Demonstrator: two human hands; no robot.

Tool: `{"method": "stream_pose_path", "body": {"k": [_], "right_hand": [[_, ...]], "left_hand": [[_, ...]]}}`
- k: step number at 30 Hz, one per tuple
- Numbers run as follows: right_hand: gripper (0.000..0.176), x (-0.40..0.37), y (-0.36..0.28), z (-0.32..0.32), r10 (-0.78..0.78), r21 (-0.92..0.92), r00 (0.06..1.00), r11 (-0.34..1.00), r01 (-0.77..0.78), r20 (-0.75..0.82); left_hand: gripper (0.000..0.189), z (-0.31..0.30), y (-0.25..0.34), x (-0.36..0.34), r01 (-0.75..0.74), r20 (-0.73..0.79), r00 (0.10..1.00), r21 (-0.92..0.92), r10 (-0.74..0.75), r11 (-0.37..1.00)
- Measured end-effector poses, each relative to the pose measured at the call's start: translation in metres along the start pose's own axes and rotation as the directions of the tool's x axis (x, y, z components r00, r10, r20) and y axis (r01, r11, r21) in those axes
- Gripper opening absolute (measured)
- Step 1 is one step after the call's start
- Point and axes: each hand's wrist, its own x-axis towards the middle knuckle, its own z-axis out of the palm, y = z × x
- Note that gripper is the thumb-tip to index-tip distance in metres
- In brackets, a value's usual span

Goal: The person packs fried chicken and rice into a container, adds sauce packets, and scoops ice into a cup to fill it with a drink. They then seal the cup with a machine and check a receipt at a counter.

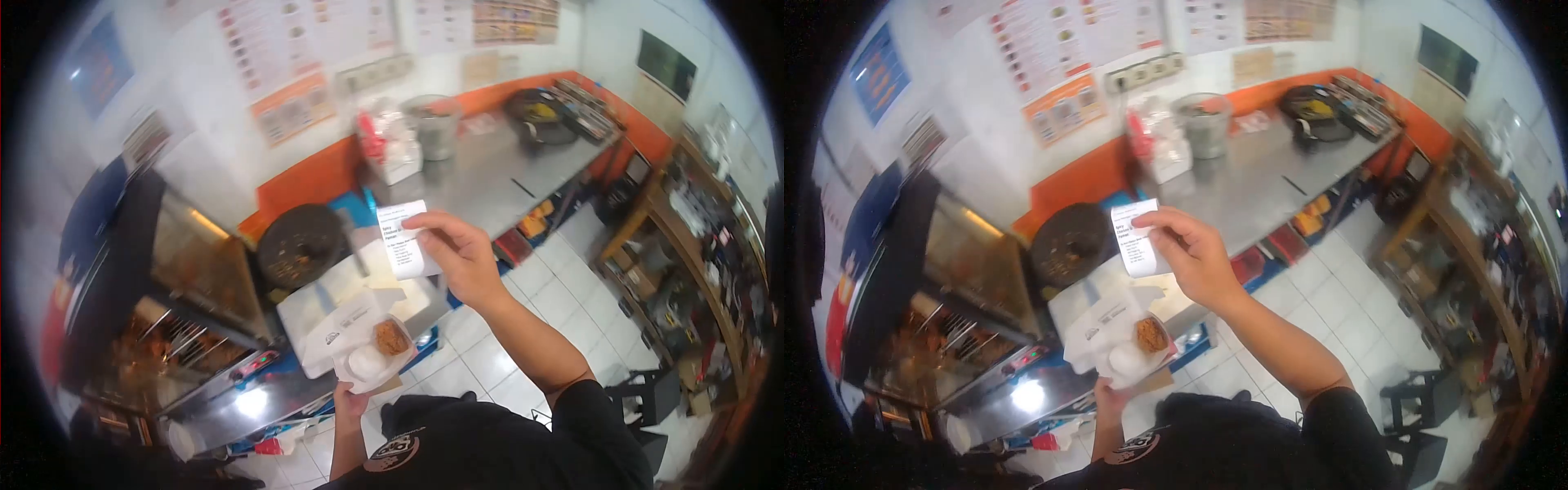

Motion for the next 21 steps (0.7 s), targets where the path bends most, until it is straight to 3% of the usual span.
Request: {"method": "stream_pose_path", "body": {"k": [4, 6, 12, 13, 16, 19, 21], "right_hand": [[0.027, 0.011, -0.025, -0.1, 0.052, -0.053, 0.998, 0.997, -0.054, -0.04], [0.03, 0.018, -0.024, -0.145, 0.027, -0.058, 0.997, 0.998, -0.031, -0.074], [0.037, 0.064, -0.008, -0.269, 0.067, -0.056, 0.99, 0.996, -0.074, -0.122], [0.037, 0.076, -0.003, -0.289, 0.068, -0.072, 0.989, 0.994, -0.078, -0.129], [0.04, 0.114, 0.007, -0.341, 0.056, -0.097, 0.985, 0.993, -0.073, -0.164], [0.048, 0.161, 0.014, -0.397, 0.14, -0.128, 0.975, 0.978, -0.163, -0.174], [0.049, 0.185, 0.025, -0.433, 0.13, -0.194, 0.979, 0.968, -0.159, -0.155]], "left_hand": [[0.078, 0.088, -0.07, 0.057, 0.089, -0.067, 0.994, -0.027, -0.09, 0.996], [0.08, 0.12, -0.094, 0.094, 0.199, 0.121, 0.974, -0.035, -0.194, 0.979], [0.082, 0.224, -0.142, 0.201, 0.285, 0.139, 0.947, 0.049, -0.289, 0.957], [0.083, 0.247, -0.152, 0.219, 0.217, 0.172, 0.959, 0.066, -0.225, 0.974], [0.083, 0.283, -0.176, 0.281, 0.207, 0.25, 0.944, 0.065, -0.217, 0.976], [0.083, 0.316, -0.2, 0.348, 0.228, 0.188, 0.954, 0.045, -0.233, 0.973], [0.082, 0.338, -0.216, 0.393, 0.238, 0.247, 0.94, 0.019, -0.235, 0.971]]}}
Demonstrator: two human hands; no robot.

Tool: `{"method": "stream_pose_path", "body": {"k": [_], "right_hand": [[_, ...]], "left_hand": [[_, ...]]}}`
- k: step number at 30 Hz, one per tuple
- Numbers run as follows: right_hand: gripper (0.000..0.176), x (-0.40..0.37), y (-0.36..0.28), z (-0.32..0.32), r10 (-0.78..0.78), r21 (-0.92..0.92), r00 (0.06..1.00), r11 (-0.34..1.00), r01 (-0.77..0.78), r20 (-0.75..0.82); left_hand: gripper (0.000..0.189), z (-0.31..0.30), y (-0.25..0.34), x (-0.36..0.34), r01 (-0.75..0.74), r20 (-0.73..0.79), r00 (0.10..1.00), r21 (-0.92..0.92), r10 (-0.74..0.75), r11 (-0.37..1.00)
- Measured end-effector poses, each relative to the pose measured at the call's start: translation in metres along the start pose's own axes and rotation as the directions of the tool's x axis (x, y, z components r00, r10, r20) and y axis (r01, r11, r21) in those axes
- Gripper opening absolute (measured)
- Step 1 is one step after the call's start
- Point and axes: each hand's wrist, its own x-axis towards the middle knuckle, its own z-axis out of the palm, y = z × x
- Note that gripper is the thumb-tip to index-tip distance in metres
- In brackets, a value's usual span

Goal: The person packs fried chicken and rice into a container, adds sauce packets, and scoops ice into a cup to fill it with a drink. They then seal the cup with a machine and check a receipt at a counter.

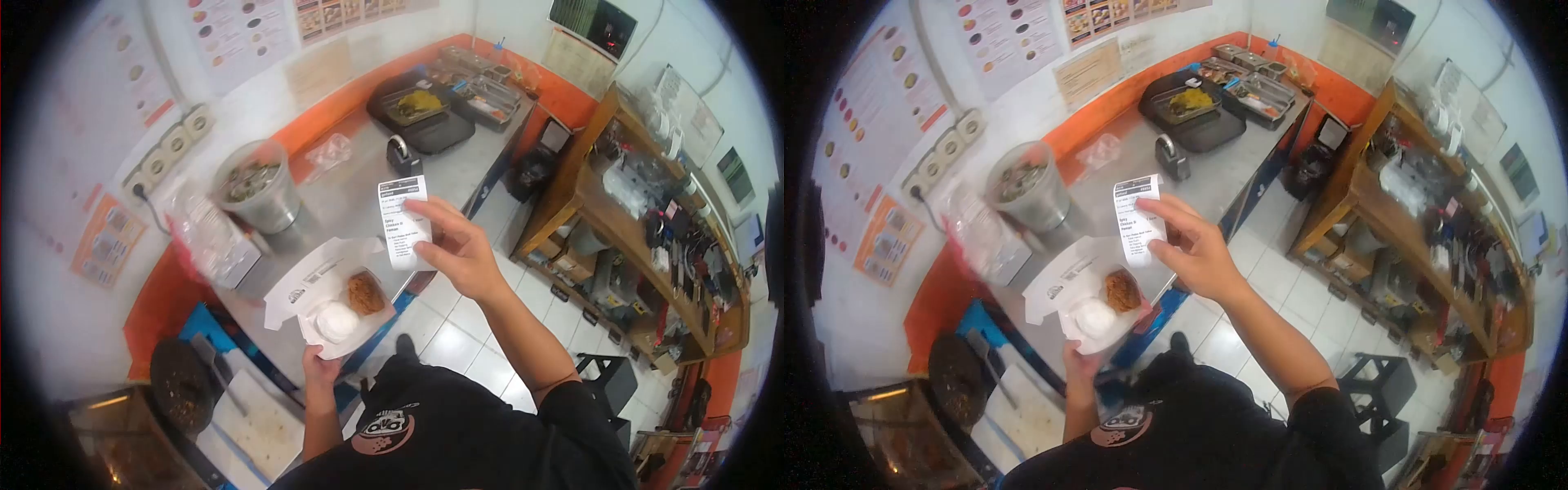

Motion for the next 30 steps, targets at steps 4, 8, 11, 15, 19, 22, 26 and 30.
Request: {"method": "stream_pose_path", "body": {"k": [4, 8, 11, 15, 19, 22, 26, 30], "right_hand": [[0.052, 0.045, 0.012, -0.042, -0.029, 0.008, 0.999, 1.0, 0.029, 0.034], [0.052, 0.089, 0.096, -0.091, 0.165, 0.092, 0.985, 0.981, -0.168, 0.042], [0.052, 0.097, 0.225, -0.145, 0.537, 0.177, 0.84, 0.822, -0.541, 0.072], [0.057, 0.079, 0.354, -0.2, 0.455, -0.359, 0.882, 0.849, -0.388, 0.122], [0.052, 0.114, 0.361, -0.218, 0.279, -0.589, 0.912, 0.806, -0.053, 0.299], [0.045, 0.132, 0.346, -0.231, 0.464, -0.616, 0.843, 0.758, -0.217, 0.274], [0.05, 0.134, 0.352, -0.246, 0.525, -0.614, 0.77, 0.757, -0.226, 0.363], [0.048, 0.136, 0.355, -0.249, 0.42, -0.577, 0.816, 0.805, -0.135, 0.396]], "left_hand": [[0.08, 0.036, 0.001, 0.07, -0.035, -0.002, 0.999, 0.001, 0.035, 0.999], [0.076, 0.055, 0.004, 0.124, -0.112, -0.049, 0.992, 0.017, 0.113, 0.994], [0.074, 0.049, -0.009, 0.165, -0.195, -0.089, 0.977, 0.013, 0.195, 0.981], [0.07, 0.065, -0.043, 0.211, -0.224, -0.109, 0.97, -0.029, 0.219, 0.974], [0.067, 0.053, -0.092, 0.256, -0.232, -0.301, 0.93, -0.033, 0.211, 0.972], [0.064, 0.074, -0.126, 0.28, -0.306, -0.327, 0.906, -0.064, 0.27, 0.95], [0.061, 0.076, -0.153, 0.306, -0.314, -0.444, 0.856, -0.039, 0.265, 0.949], [0.06, 0.079, -0.165, 0.301, -0.297, -0.498, 0.829, -0.01, 0.252, 0.955]]}}
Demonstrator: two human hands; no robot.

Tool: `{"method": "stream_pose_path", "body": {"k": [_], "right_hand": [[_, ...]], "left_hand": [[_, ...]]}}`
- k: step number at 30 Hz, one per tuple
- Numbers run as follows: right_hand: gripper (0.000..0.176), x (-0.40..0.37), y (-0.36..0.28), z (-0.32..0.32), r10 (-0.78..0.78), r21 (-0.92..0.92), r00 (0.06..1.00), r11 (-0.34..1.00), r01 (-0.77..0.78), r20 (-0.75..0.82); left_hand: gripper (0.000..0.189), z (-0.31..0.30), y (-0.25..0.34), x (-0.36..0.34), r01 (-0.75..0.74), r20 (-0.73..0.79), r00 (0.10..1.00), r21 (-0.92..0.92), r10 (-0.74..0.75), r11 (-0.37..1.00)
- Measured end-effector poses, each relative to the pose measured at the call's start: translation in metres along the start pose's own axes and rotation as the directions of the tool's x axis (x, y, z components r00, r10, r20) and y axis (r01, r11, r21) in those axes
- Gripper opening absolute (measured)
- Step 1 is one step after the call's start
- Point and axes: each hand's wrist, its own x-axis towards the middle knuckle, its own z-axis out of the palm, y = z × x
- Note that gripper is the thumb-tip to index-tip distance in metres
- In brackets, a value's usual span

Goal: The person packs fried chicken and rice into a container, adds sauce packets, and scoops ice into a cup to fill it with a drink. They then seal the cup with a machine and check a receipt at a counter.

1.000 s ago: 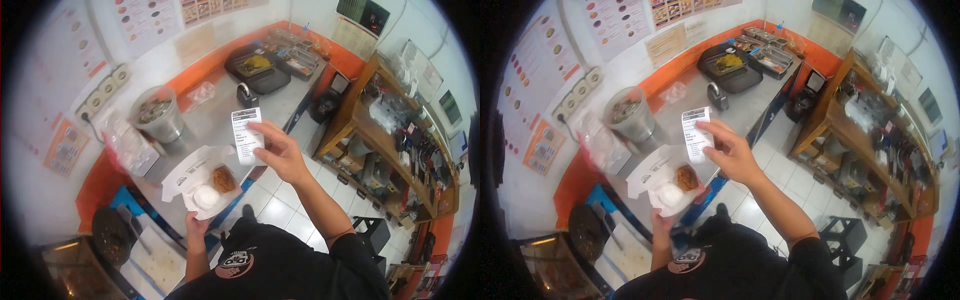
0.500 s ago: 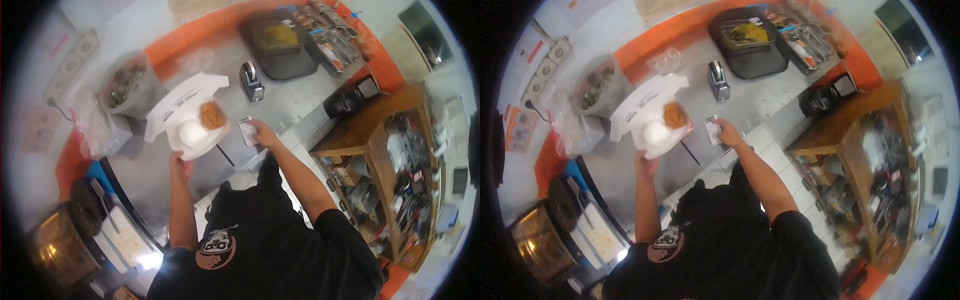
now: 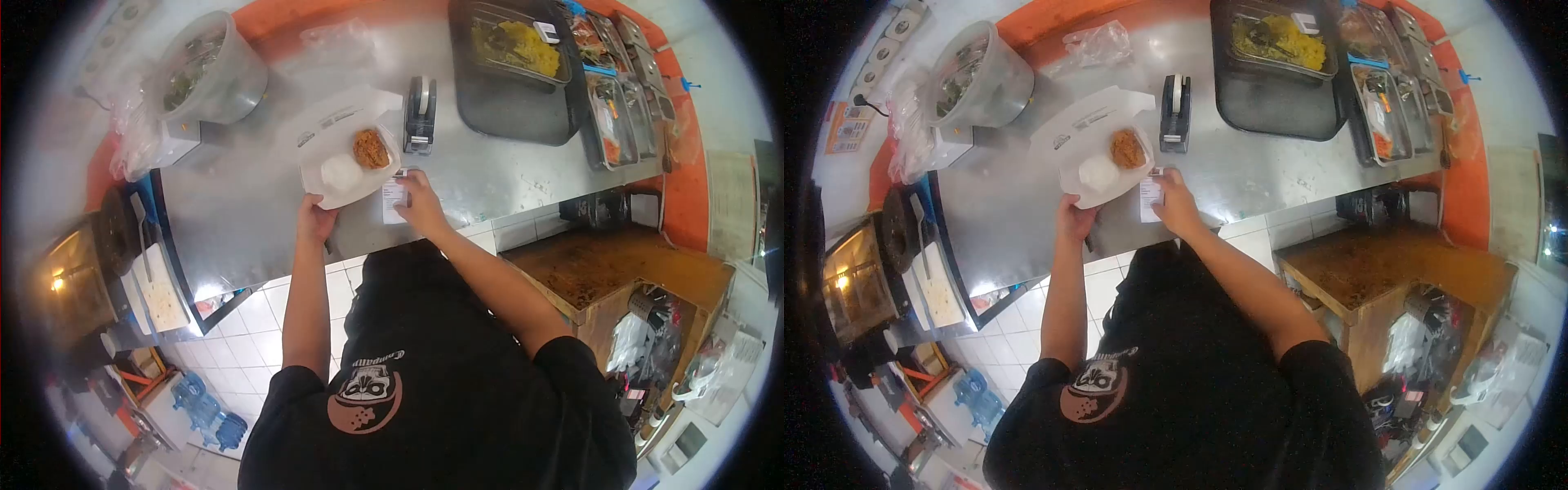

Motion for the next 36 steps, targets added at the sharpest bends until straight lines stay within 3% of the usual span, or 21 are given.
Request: {"method": "stream_pose_path", "body": {"k": [3, 5, 7, 9, 11, 16, 18, 19, 21, 22, 24, 26, 27, 29, 30, 31, 33, 36], "right_hand": [[0.048, 0.001, -0.008, -0.009, -0.013, -0.009, 1.0, 1.0, 0.013, 0.002], [0.053, 0.007, -0.012, -0.016, 0.075, 0.041, 0.993, 0.996, -0.079, 0.094], [0.051, 0.007, -0.008, -0.014, 0.083, 0.075, 0.996, 0.993, -0.086, 0.039], [0.049, 0.009, -0.001, -0.011, 0.078, 0.1, 0.997, 0.992, -0.076, -0.021], [0.042, 0.009, 0.002, -0.008, -0.013, -0.001, 0.994, 1.0, 0.013, -0.112], [0.036, 0.004, 0.003, -0.015, 0.026, 0.086, 0.996, 0.996, -0.018, -0.089], [0.035, 0.0, 0.008, -0.025, 0.049, 0.146, 0.996, 0.989, -0.038, -0.076], [0.03, -0.003, 0.011, -0.033, 0.039, 0.158, 0.99, 0.987, -0.017, -0.134], [0.025, -0.011, 0.017, -0.055, 0.032, 0.144, 0.974, 0.99, 0.001, -0.224], [0.025, -0.018, 0.019, -0.069, 0.037, 0.121, 0.967, 0.993, -0.006, -0.252], [0.022, -0.033, 0.027, -0.097, 0.207, 0.257, 0.92, 0.959, -0.122, -0.332], [0.02, -0.052, 0.046, -0.13, 0.453, 0.256, 0.826, 0.888, -0.383, -0.334], [0.02, -0.057, 0.05, -0.148, 0.45, 0.255, 0.824, 0.889, -0.379, -0.344], [0.019, -0.069, 0.057, -0.185, 0.61, 0.389, 0.69, 0.788, -0.476, -0.39], [0.023, -0.072, 0.059, -0.197, 0.478, 0.296, 0.695, 0.879, -0.375, -0.537], [0.029, -0.073, 0.062, -0.215, 0.494, 0.204, 0.636, 0.856, -0.475, -0.593], [0.035, -0.071, 0.054, -0.252, 0.475, 0.333, 0.564, 0.879, -0.341, -0.676], [0.034, -0.077, 0.107, -0.323, 0.449, 0.324, 0.494, 0.89, -0.321, -0.744]], "left_hand": [[0.059, 0.003, 0.002, -0.007, -0.031, -0.047, 0.998, -0.022, 0.03, 0.999], [0.059, 0.005, 0.004, -0.005, -0.03, -0.05, 0.998, -0.027, 0.028, 0.999], [0.059, 0.004, 0.003, -0.011, -0.022, -0.062, 0.998, -0.041, 0.019, 0.999], [0.058, 0.007, 0.006, -0.008, 0.033, -0.098, 0.995, 0.064, -0.027, 0.997], [0.057, 0.013, 0.008, -0.001, 0.012, -0.105, 0.994, 0.136, 0.002, 0.991], [0.056, 0.033, 0.023, -0.002, -0.036, -0.172, 0.979, 0.379, 0.109, 0.925], [0.057, 0.033, 0.031, -0.006, -0.08, -0.113, 0.957, 0.782, 0.267, 0.619], [0.057, 0.029, 0.034, -0.007, -0.082, -0.109, 0.959, 0.78, 0.263, 0.621], [0.055, 0.022, 0.039, -0.01, -0.172, 0.005, 0.909, 0.916, 0.417, 0.362], [0.055, 0.022, 0.038, -0.016, -0.173, 0.009, 0.912, 0.915, 0.411, 0.364], [0.05, 0.042, 0.042, -0.032, -0.155, -0.065, 0.806, 0.936, 0.588, 0.316], [0.047, 0.056, 0.046, -0.042, -0.186, -0.036, 0.761, 0.944, 0.647, 0.271], [0.044, 0.063, 0.046, -0.046, -0.21, -0.006, 0.712, 0.952, 0.702, 0.222], [0.041, 0.071, 0.046, -0.051, -0.241, 0.054, 0.676, 0.958, 0.735, 0.152], [0.039, 0.079, 0.041, -0.047, -0.269, 0.108, 0.638, 0.959, 0.762, 0.089], [0.038, 0.094, 0.034, -0.045, -0.303, 0.164, 0.611, 0.952, 0.775, 0.038], [0.035, 0.126, 0.021, -0.039, -0.371, 0.288, 0.562, 0.926, 0.775, -0.075], [0.034, 0.18, -0.008, -0.026, -0.444, 0.42, 0.541, 0.878, 0.729, -0.177]]}}
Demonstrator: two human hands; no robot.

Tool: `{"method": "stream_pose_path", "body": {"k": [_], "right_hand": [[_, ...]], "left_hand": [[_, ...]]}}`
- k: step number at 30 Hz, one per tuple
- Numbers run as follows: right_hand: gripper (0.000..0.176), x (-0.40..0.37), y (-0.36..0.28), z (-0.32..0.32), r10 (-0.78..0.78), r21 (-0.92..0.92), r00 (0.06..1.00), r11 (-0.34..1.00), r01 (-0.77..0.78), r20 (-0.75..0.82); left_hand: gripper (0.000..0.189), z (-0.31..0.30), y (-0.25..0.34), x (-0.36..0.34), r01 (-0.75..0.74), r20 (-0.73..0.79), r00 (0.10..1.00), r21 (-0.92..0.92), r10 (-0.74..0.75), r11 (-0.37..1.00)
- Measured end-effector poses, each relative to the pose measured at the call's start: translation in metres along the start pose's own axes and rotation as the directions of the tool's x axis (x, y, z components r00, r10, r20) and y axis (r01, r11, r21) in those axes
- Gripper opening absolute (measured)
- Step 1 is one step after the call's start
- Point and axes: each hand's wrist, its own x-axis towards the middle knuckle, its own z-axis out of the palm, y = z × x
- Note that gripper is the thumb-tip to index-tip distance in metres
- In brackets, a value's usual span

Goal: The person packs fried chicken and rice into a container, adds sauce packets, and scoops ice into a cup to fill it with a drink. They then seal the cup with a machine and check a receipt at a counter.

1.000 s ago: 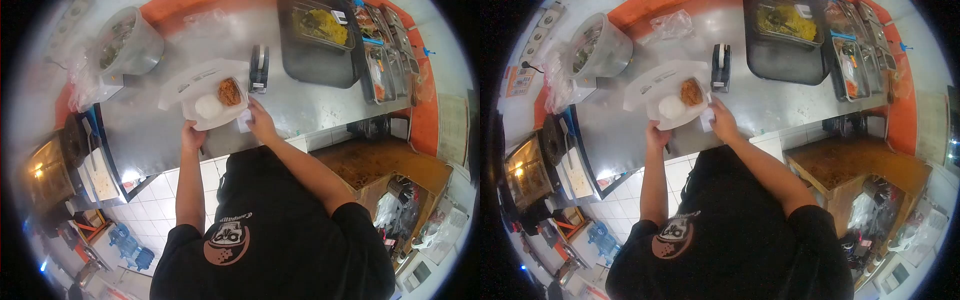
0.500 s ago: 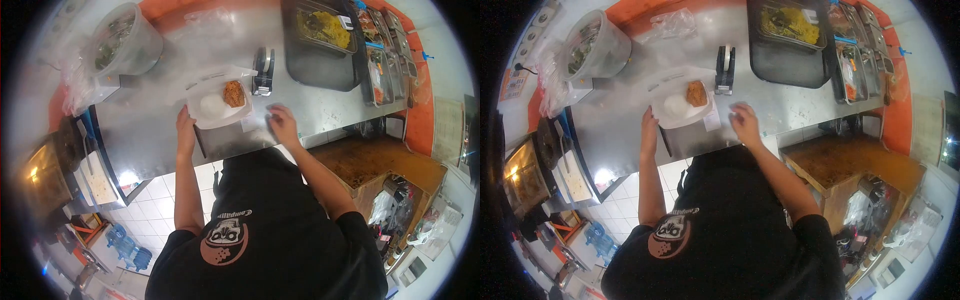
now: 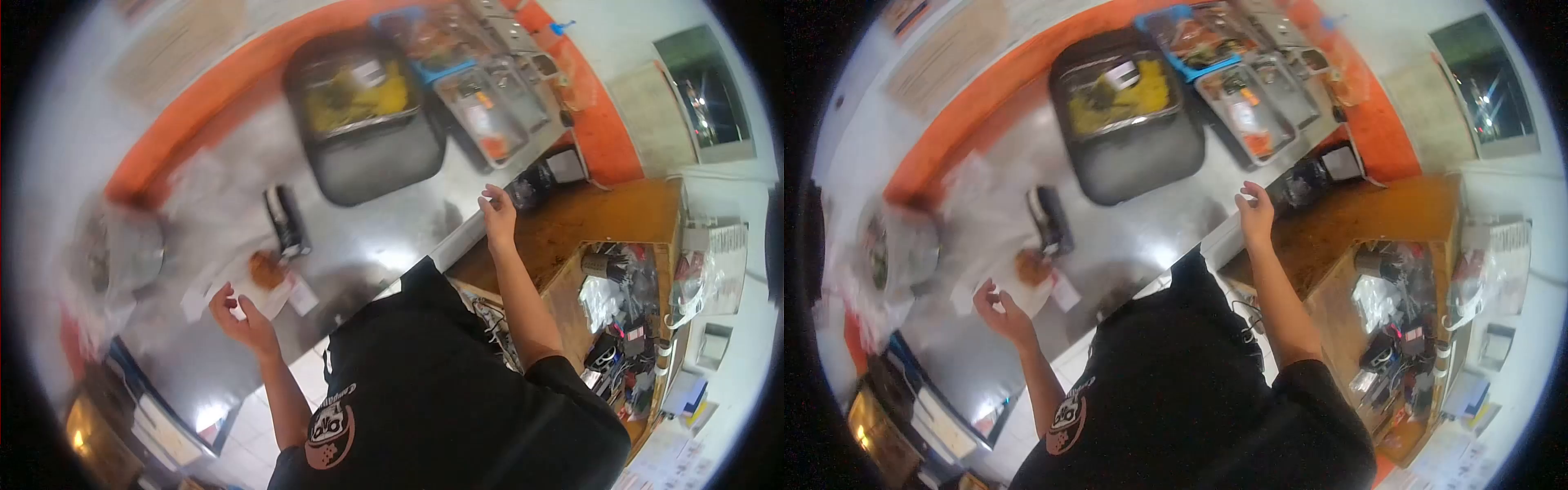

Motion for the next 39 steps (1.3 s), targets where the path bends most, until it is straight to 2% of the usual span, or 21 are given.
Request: {"method": "stream_pose_path", "body": {"k": [3, 5, 6, 9, 10, 11, 13, 14, 16, 17, 19, 20, 21, 23, 24, 26, 30, 32, 33, 35, 39], "right_hand": [[0.028, 0.082, 0.018, -0.039, 0.015, 0.102, 0.998, 0.995, -0.008, -0.069], [0.021, 0.148, 0.026, -0.056, -0.022, -0.001, 0.99, 1.0, 0.022, -0.141], [0.021, 0.179, 0.032, -0.059, -0.026, 0.008, 0.991, 1.0, 0.027, -0.133], [0.024, 0.272, 0.049, -0.05, -0.13, 0.041, 0.983, 0.991, 0.125, 0.127], [0.025, 0.297, 0.058, -0.035, -0.189, 0.026, 0.962, 0.982, 0.187, 0.195], [0.026, 0.309, 0.071, -0.022, -0.236, 0.01, 0.934, 0.97, 0.242, 0.269], [0.031, 0.313, 0.029, -0.006, -0.275, 0.031, 0.857, 0.956, 0.291, 0.437], [0.031, 0.324, 0.028, 0.005, -0.281, 0.048, 0.849, 0.956, 0.291, 0.448], [0.035, 0.347, 0.03, 0.033, -0.353, 0.017, 0.679, 0.893, 0.449, 0.644], [0.035, 0.357, 0.028, 0.042, -0.365, 0.039, 0.675, 0.894, 0.446, 0.641], [0.041, 0.374, 0.026, 0.057, -0.106, -0.263, 0.482, 0.727, 0.634, 0.87], [0.031, 0.377, 0.03, 0.062, -0.24, -0.176, 0.481, 0.722, 0.669, 0.843], [0.031, 0.385, 0.033, 0.067, -0.244, -0.169, 0.478, 0.724, 0.669, 0.844], [0.021, 0.396, 0.028, 0.07, -0.032, -0.23, 0.324, 0.637, 0.736, 0.946], [0.021, 0.398, 0.023, 0.066, -0.031, -0.227, 0.317, 0.633, 0.74, 0.948], [0.017, 0.399, 0.014, 0.057, -0.037, -0.194, 0.311, 0.711, 0.676, 0.95], [0.015, 0.412, 0.022, 0.06, -0.042, -0.128, 0.247, 0.761, 0.636, 0.968], [0.014, 0.421, 0.04, 0.071, 0.033, -0.114, 0.126, 0.68, 0.724, 0.992], [0.014, 0.418, 0.034, 0.067, 0.026, -0.115, 0.132, 0.677, 0.727, 0.991], [0.014, 0.402, 0.025, 0.053, 0.139, -0.322, 0.343, 0.76, 0.564, 0.929], [0.017, 0.381, 0.02, 0.036, -0.1, -0.236, 0.376, 0.623, 0.745, 0.921]], "left_hand": [[0.032, 0.06, 0.047, 0.003, -0.118, 0.011, 0.993, -0.055, 0.118, 0.992], [0.031, 0.108, 0.077, 0.001, -0.197, -0.01, 0.98, -0.241, 0.201, 0.95], [0.031, 0.132, 0.095, -0.003, -0.203, -0.02, 0.979, -0.233, 0.204, 0.951], [0.025, 0.201, 0.164, -0.013, -0.204, 0.164, 0.964, -0.057, 0.21, 0.977], [0.024, 0.227, 0.187, -0.018, -0.177, 0.204, 0.96, -0.081, 0.19, 0.981], [0.024, 0.255, 0.211, -0.027, -0.138, 0.253, 0.954, -0.099, 0.159, 0.986], [0.025, 0.301, 0.257, -0.04, -0.141, 0.39, 0.898, -0.189, 0.206, 0.972], [0.025, 0.32, 0.276, -0.046, -0.118, 0.47, 0.857, -0.221, 0.212, 0.968], [0.027, 0.355, 0.299, -0.057, -0.13, 0.57, 0.776, -0.273, 0.269, 0.953], [0.029, 0.369, 0.303, -0.062, -0.16, 0.599, 0.737, -0.297, 0.314, 0.941], [0.03, 0.386, 0.319, -0.066, -0.126, 0.653, 0.698, -0.293, 0.295, 0.948], [0.032, 0.394, 0.325, -0.067, -0.073, 0.702, 0.658, -0.301, 0.273, 0.951], [0.032, 0.403, 0.326, -0.068, -0.076, 0.702, 0.659, -0.296, 0.271, 0.952], [0.033, 0.426, 0.324, -0.071, -0.236, 0.681, 0.645, -0.253, 0.346, 0.938], [0.033, 0.438, 0.327, -0.072, -0.231, 0.678, 0.651, -0.25, 0.341, 0.94], [0.031, 0.459, 0.331, -0.073, -0.457, 0.654, 0.602, -0.189, 0.459, 0.869], [0.027, 0.482, 0.316, -0.087, -0.484, 0.731, 0.567, -0.078, 0.38, 0.872], [0.023, 0.48, 0.318, -0.086, -0.423, 0.789, 0.53, -0.07, 0.309, 0.903], [0.023, 0.48, 0.316, -0.087, -0.43, 0.786, 0.531, -0.073, 0.318, 0.9], [0.023, 0.483, 0.312, -0.087, -0.434, 0.806, 0.505, -0.073, 0.31, 0.898], [0.023, 0.484, 0.309, -0.087, -0.48, 0.779, 0.514, -0.085, 0.359, 0.873]]}}
